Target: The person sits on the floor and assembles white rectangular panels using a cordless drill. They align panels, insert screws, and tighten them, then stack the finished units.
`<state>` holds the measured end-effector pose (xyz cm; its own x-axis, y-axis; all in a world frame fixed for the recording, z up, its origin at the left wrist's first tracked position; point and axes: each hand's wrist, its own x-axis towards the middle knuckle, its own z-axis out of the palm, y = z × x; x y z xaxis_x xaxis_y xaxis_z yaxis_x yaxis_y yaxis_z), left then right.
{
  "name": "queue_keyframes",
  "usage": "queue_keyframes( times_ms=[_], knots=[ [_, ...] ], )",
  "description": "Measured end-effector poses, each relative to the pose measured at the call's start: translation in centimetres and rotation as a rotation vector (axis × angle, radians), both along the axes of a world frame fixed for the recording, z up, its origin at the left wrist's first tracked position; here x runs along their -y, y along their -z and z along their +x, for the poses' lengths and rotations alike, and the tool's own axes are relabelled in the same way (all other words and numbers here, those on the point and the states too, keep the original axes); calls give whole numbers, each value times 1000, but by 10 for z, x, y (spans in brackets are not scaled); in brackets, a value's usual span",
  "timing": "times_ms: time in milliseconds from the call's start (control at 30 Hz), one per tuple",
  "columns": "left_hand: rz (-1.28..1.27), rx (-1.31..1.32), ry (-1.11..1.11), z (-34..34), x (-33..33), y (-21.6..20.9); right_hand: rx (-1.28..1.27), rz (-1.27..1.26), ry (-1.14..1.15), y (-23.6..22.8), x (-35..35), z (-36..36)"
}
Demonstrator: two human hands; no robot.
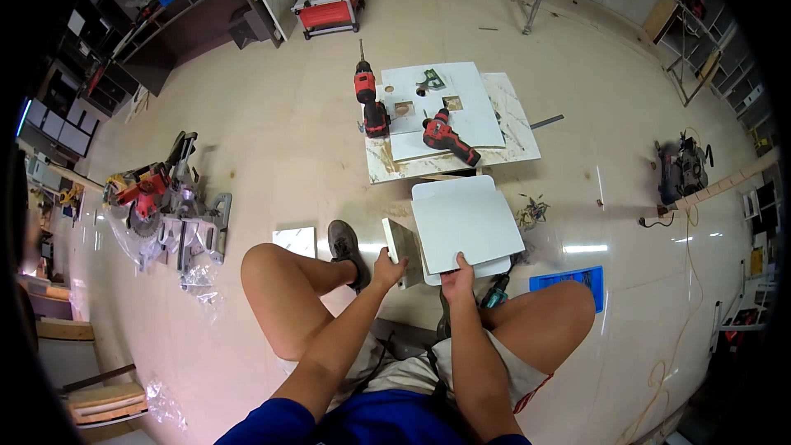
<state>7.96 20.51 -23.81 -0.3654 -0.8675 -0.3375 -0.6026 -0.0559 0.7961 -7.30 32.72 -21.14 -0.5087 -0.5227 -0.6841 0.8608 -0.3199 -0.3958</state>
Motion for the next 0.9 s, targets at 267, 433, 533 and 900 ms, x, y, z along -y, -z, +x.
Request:
queue_keyframes(
  times_ms=[267, 433, 533, 900],
  knots=[
    [-21, 92, -302, 39, 25, -11, 70, -21, 57, -13, 1, -3],
    [-95, -213, -485, 74, 53, -65, 4, -36, 45, 13, 3, -3],
    [-210, -330, -476, 112, 51, -148, -37, 32, -20, 4, 9, 7],
    [-160, -1029, -718, 238, 76, -280, -715, 226, -576, 12, 47, 35]
  ],
)
